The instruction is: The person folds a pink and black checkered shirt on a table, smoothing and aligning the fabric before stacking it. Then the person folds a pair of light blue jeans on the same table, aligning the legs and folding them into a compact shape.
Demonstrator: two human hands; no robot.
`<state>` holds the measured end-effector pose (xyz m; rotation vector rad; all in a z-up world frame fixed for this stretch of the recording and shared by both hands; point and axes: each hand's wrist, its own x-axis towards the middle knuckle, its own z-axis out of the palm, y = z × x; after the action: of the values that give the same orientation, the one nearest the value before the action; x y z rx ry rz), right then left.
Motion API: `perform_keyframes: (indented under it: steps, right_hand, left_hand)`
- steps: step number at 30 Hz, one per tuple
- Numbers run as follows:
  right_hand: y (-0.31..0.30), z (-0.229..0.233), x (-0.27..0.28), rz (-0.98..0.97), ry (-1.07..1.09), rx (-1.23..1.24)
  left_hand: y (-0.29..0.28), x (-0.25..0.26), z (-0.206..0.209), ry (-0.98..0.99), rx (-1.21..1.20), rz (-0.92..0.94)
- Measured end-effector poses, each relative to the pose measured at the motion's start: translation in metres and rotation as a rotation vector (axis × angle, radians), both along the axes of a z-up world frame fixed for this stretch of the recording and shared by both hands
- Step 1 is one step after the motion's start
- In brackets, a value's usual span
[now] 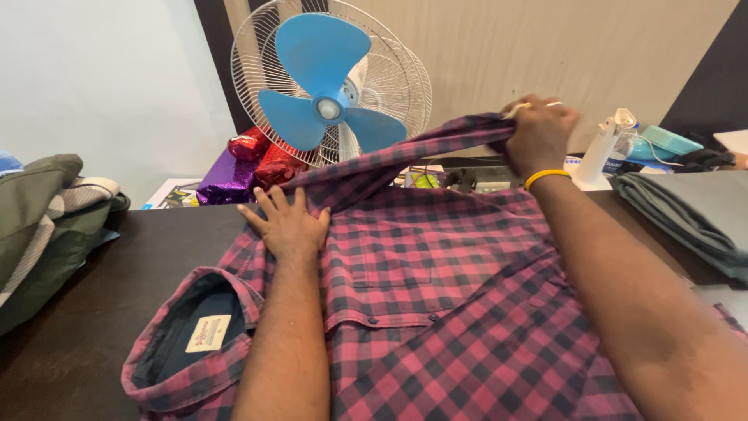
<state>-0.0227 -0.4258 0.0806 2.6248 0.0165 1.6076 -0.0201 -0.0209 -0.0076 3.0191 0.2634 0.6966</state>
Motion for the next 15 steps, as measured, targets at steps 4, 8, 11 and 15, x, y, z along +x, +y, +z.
perform_keyframes:
  steps: [4, 8, 11, 15]
  right_hand:
    - [-0.03, -0.005, -0.02, -0.1, -0.106, 0.149]
    - [-0.057, -0.017, -0.038, 0.048, 0.039, 0.489]
    - [-0.067, -0.026, -0.056, 0.258, 0.101, 0.644]
    - [-0.066, -0.01, -0.079, 0.503, 0.108, 0.772]
  left_hand:
    - [-0.002, 0.0, -0.005, -0.096, 0.012, 0.005]
    - [-0.004, 0.018, -0.016, -0.207, 0.174, 0.027]
    - [-0.01, 0.037, -0.029, -0.213, 0.345, 0.102]
    - [-0.012, 0.053, -0.035, -0.228, 0.556, 0.208]
